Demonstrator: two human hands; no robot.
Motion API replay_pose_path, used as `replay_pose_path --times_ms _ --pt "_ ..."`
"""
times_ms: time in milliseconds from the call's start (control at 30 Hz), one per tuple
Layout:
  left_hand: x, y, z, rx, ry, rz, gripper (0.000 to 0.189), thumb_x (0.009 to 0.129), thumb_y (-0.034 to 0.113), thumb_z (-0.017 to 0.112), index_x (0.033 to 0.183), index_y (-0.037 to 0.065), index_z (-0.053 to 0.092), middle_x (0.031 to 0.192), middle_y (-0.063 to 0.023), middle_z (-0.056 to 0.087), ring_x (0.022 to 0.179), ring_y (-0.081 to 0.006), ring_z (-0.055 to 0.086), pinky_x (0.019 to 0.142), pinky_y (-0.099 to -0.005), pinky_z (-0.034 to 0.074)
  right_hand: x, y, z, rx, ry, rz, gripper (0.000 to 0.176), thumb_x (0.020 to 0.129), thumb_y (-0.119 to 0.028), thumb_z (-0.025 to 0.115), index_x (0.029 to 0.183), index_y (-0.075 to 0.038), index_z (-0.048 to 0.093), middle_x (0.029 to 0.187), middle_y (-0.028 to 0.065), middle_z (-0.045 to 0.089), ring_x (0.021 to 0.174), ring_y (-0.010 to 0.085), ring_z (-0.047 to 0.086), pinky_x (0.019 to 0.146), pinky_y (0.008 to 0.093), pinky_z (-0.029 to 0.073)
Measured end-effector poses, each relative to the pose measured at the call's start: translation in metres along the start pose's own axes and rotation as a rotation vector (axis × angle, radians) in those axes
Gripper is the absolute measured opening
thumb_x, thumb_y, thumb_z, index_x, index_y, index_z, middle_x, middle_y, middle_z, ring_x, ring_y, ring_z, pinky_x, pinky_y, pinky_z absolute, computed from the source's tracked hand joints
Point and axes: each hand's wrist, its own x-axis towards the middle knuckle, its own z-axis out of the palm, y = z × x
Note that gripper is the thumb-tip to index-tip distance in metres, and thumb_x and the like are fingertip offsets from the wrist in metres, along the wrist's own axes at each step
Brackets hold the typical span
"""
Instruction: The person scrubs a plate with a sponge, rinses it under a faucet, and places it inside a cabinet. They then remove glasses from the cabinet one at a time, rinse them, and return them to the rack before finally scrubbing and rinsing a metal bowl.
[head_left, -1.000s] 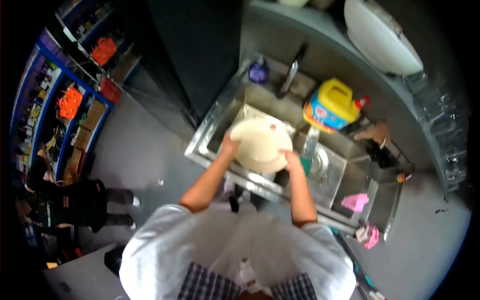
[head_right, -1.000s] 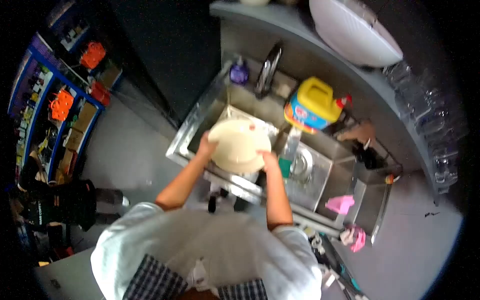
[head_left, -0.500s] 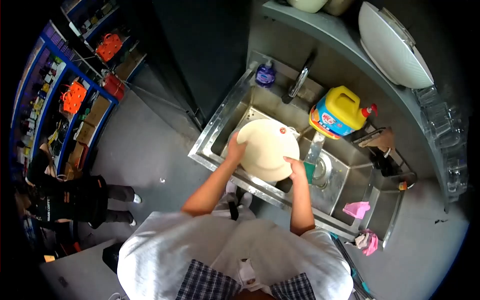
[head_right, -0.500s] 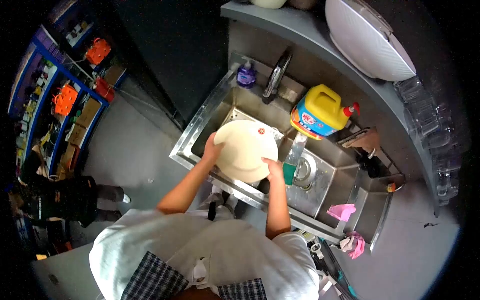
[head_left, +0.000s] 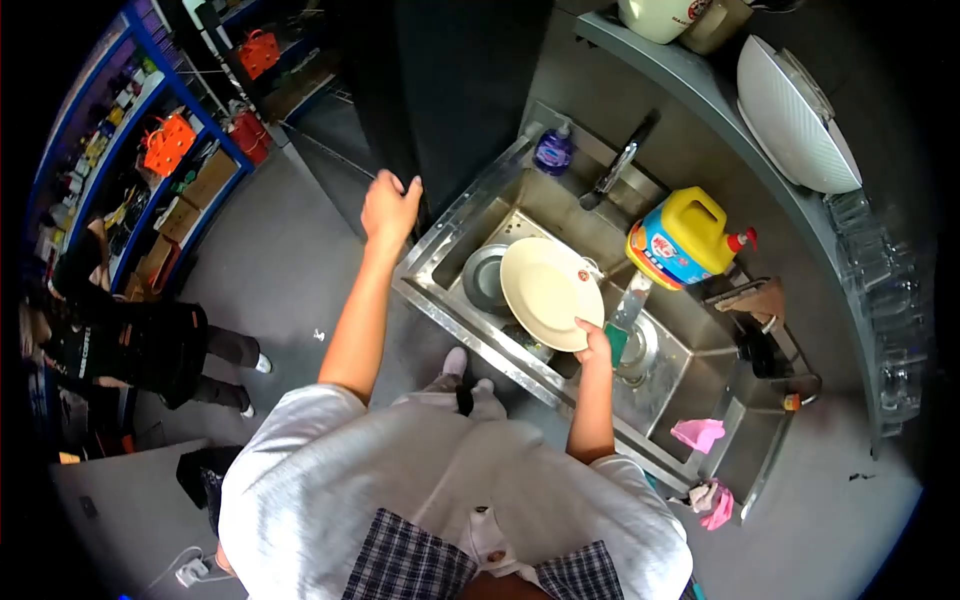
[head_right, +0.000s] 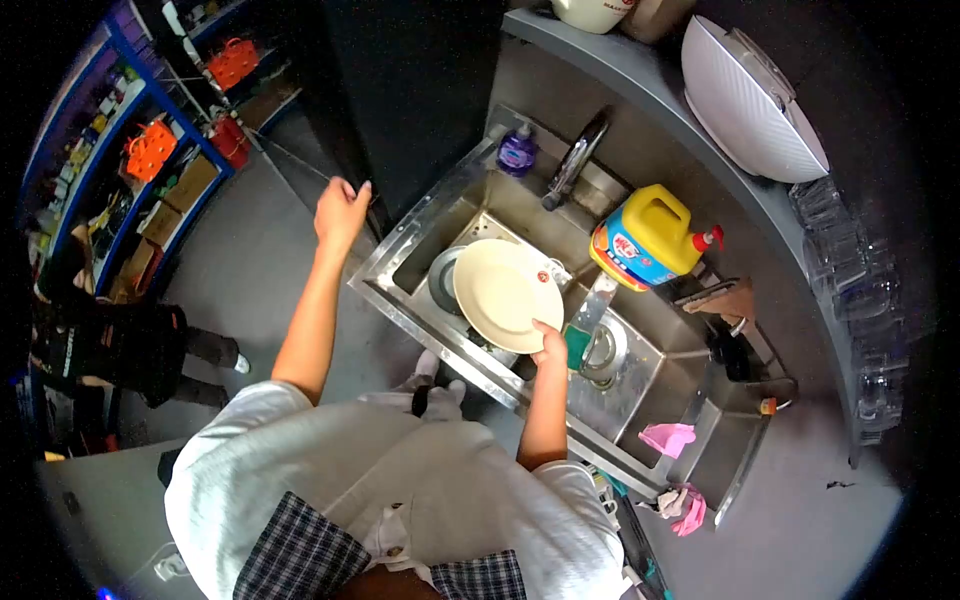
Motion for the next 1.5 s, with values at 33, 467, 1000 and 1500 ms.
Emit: replay_pose_path --times_ms 33,467,1000,1500 --pt "0.004 0.009 -0.01 0.033 0.071 0.021 0.045 0.077 0.043 0.073 0.084 0.006 0.048 0.083 -0.0138 0.059 0.08 -0.0361 0.06 0.067 -0.0459 0.047 -0.003 0.002 -0.001 -0.007 -0.001 0.006 0.046 0.084 -0.002 0.059 0.128 0.003 0.048 0.121 0.0193 0.06 0.107 0.034 0.061 0.091 0.0468 0.051" --pt "0.03 0.003 0.002 0.043 0.234 0.206 0.056 0.067 0.03 0.078 0.101 0.003 0.042 0.103 -0.018 0.049 0.098 -0.0384 0.054 0.077 -0.0477 0.049 -0.016 0.023 0.006 -0.039 0.028 0.081 0.046 0.081 0.001 0.062 0.126 0.003 0.051 0.118 0.0174 0.061 0.106 0.0338 0.06 0.091 0.0447 0.05" --pt "-0.056 -0.185 -0.141 -0.144 0.386 0.113 0.045 0.08 0.014 0.069 0.116 -0.003 0.047 0.104 -0.0171 0.054 0.087 -0.0321 0.056 0.074 -0.0373 0.047 -0.016 0.047 0.059 -0.097 0.046 -0.132 0.046 0.075 0.007 0.067 0.12 0.01 0.054 0.113 0.0202 0.063 0.097 0.0343 0.064 0.085 0.0435 0.053" --pt "-0.023 -0.363 -0.205 -0.094 0.513 -0.139 0.073 0.078 0.011 0.067 0.136 -0.009 0.027 0.13 -0.03 0.04 0.119 -0.0447 0.043 0.101 -0.0464 0.034 -0.054 0.065 0.201 -0.226 -0.013 -0.107 0.049 0.079 0.001 0.066 0.123 0.013 0.048 0.118 0.0235 0.06 0.105 0.0347 0.061 0.094 0.0444 0.049"
